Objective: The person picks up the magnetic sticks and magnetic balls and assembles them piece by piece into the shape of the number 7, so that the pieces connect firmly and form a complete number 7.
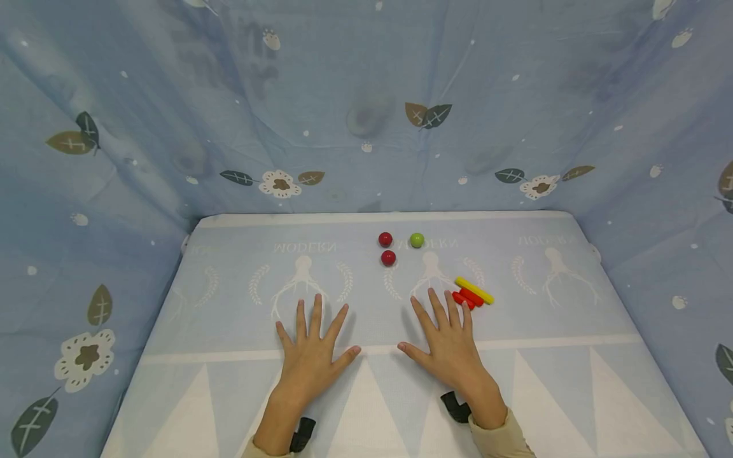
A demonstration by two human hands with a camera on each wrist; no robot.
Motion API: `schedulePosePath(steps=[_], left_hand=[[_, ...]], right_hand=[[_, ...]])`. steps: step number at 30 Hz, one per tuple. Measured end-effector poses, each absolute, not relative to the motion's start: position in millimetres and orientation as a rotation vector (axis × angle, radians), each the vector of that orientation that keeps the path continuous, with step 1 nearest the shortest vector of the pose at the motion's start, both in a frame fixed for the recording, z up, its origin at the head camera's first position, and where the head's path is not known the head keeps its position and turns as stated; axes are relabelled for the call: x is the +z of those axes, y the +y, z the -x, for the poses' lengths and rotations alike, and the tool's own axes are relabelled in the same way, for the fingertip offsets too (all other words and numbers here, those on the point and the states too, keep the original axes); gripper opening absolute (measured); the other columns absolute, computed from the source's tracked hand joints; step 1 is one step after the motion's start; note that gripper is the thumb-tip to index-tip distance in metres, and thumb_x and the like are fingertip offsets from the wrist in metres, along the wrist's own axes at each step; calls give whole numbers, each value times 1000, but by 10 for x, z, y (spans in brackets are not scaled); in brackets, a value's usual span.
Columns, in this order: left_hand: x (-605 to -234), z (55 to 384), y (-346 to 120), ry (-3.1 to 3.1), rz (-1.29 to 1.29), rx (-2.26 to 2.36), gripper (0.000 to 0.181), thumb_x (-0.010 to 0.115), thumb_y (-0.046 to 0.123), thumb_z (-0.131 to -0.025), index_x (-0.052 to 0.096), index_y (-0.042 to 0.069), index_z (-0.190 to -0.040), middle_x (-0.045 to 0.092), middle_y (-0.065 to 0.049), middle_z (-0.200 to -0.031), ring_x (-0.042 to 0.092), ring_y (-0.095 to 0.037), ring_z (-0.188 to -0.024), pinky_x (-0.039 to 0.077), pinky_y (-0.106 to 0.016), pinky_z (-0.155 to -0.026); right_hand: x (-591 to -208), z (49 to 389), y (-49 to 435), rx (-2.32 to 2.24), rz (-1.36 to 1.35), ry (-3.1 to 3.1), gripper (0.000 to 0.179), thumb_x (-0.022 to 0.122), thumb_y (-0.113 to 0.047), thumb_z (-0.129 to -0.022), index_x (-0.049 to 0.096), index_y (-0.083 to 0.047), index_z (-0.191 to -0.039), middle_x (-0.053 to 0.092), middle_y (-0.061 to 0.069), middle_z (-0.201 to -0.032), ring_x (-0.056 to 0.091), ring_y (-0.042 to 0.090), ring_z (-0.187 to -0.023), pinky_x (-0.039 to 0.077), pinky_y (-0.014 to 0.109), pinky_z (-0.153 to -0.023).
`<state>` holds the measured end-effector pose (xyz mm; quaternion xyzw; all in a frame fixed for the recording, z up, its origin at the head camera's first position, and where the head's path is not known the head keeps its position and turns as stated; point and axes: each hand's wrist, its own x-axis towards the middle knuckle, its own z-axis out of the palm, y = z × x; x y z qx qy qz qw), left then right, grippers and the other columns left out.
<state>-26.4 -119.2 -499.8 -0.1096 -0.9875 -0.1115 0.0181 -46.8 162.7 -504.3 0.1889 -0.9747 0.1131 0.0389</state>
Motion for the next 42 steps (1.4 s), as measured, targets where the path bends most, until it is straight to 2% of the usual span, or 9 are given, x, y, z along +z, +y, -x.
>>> schedulePosePath(steps=[9, 18, 26, 35, 42], left_hand=[[-4990, 259, -1190, -3052, 362, -381, 80, 51, 72, -91, 32, 31, -158, 11, -21, -164, 2, -51, -146, 5, -82, -98], [-4979, 318, -1193, -3027, 379, -481, 72, 50, 64, -97, 30, 31, -158, 12, -21, -164, 5, -50, -147, 6, -80, -100], [-4947, 438, -1178, -2999, 425, -563, 69, 44, 61, -100, 28, 30, -159, 17, -20, -163, 11, -47, -147, 15, -76, -103], [-4908, 716, -1114, -2985, 455, -602, 64, 48, 54, -102, 32, 27, -157, 21, -20, -161, 19, -45, -146, 25, -71, -104], [-4910, 943, -1054, -2953, 478, -722, 62, 52, 49, -102, 33, 24, -156, 26, -21, -158, 24, -44, -144, 29, -69, -104]], right_hand=[[-5023, 454, 1638, 376, -579, -2982, 87, 55, -69, -90, 32, -20, -158, 19, 18, -163, 11, 46, -147, 4, 67, -111], [-5028, 473, 1704, 485, -563, -2904, 78, 62, -56, -93, 37, -15, -155, 26, 24, -157, 15, 49, -145, 11, 68, -109], [-5051, 489, 1801, 610, -513, -2830, 74, 70, -42, -91, 41, -10, -151, 31, 26, -153, 23, 48, -141, 16, 66, -109], [-5089, 509, 1927, 701, -431, -2723, 70, 77, -29, -87, 48, -6, -146, 44, 26, -138, 36, 45, -128, 26, 65, -99], [-5136, 533, 2008, 811, -335, -2714, 65, 77, -28, -88, 50, -7, -144, 45, 21, -137, 38, 44, -122, 27, 61, -95]])
